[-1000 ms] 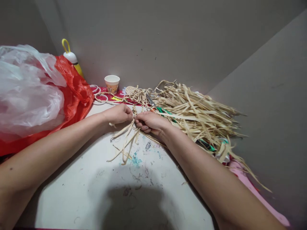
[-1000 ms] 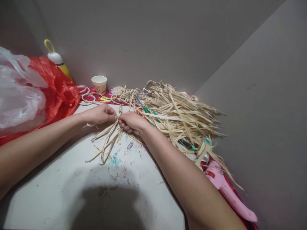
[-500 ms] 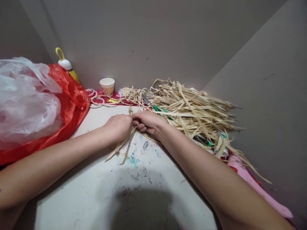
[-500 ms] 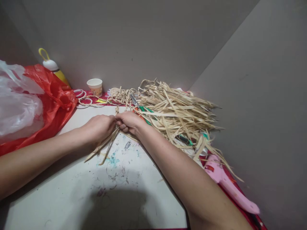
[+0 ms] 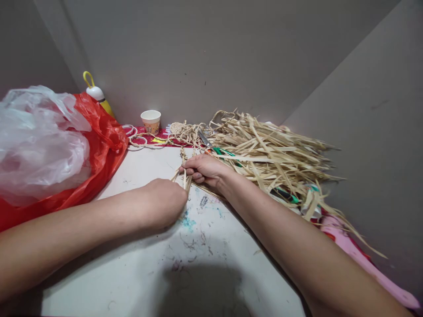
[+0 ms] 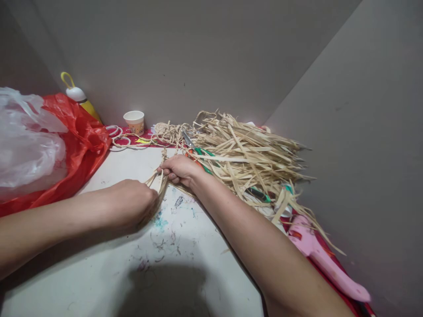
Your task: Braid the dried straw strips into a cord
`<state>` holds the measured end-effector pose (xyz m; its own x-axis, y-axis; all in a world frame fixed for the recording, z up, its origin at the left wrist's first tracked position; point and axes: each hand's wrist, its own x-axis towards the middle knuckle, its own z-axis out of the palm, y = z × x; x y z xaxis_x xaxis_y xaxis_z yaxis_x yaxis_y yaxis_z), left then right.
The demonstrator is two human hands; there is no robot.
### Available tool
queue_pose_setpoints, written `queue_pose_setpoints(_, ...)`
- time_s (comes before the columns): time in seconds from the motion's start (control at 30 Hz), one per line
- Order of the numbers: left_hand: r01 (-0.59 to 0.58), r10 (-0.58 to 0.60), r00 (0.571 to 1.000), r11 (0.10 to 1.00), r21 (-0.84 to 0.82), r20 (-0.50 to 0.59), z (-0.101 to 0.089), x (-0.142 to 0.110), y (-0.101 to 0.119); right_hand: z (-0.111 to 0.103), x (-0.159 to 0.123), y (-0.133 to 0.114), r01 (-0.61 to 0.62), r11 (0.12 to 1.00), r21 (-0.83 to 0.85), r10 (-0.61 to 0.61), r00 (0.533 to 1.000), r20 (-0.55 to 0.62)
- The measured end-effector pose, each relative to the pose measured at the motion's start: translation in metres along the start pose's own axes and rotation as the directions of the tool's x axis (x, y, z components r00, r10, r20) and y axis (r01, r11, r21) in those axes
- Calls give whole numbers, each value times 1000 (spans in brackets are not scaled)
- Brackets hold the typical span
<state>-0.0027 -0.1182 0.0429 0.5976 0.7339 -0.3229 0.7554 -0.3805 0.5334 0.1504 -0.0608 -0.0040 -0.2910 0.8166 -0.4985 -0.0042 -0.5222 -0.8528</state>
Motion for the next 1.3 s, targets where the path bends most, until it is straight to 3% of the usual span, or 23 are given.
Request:
queue_pose_setpoints(0.03, -46, 37, 996, 993, 110, 77, -9, -5, 3, 0, 0, 0, -5, 1000, 2, 5, 1000, -3)
queue_pose_setpoints(0.07, -108, 99, 991, 989, 99, 93, -19, -8, 6, 0, -1, -1, -7, 1000, 3, 7, 1000, -5)
queue_pose_setpoints(0.13, -87, 87, 995, 996, 11, 43, -37, -4, 4, 0, -2, -1, -2, 1000, 9, 2, 1000, -2)
queue_pose_setpoints(0.2, -61, 40, 988, 988, -140, -148, -49, 11, -5, 0, -3, -2, 6, 1000, 20, -6, 1000, 22)
queue_pose_setpoints(0.23, -75, 9, 964, 968, -240, -265, -51, 21, -12, 0, -3, -2, 5, 1000, 28, -6, 999, 34)
queue_pose_setpoints(0.27, -76, -32, 949, 942, -327, -314, -51, 32, -20, -1, -3, -2, 2, 999, 38, -3, 999, 44)
queue_pose_setpoints(0.33, -13, -122, 967, 851, -525, -222, -43, 50, -34, -2, -2, -2, -8, 998, 59, 5, 998, 57)
queue_pose_setpoints(0.43, 90, -187, 982, 617, -782, -35, -24, 66, -43, -5, 0, -1, -6, 997, 71, 1, 997, 81)
queue_pose_setpoints(0.5, 119, -174, 984, 488, -865, 37, -15, 69, -43, -7, 2, -1, -4, 998, 67, -3, 995, 101)
queue_pose_setpoints(0.57, 141, -137, 987, 443, -885, 88, -12, 71, -42, -7, 2, 0, -5, 998, 61, -2, 994, 110)
queue_pose_setpoints(0.67, 173, -135, 984, 562, -809, 116, -14, 73, -43, -8, 1, 0, -13, 999, 38, 9, 994, 104)
queue_pose_setpoints(0.77, 145, -151, 987, 714, -685, 51, -17, 74, -45, -8, 0, 0, -9, 1000, -10, 9, 996, 88)
queue_pose_setpoints(0.83, 113, -137, 990, 761, -638, 12, -18, 74, -46, -9, -1, 0, 1, 998, -60, 4, 997, 83)
queue_pose_setpoints(1.1, 79, -146, 985, 864, -497, -96, -14, 75, -49, -9, -3, 2, 72, 962, -262, -57, 996, 66)
queue_pose_setpoints(1.3, 93, -134, 990, 867, -490, -50, -12, 76, -49, -5, -7, 0, 101, 891, -443, -116, 993, -8)
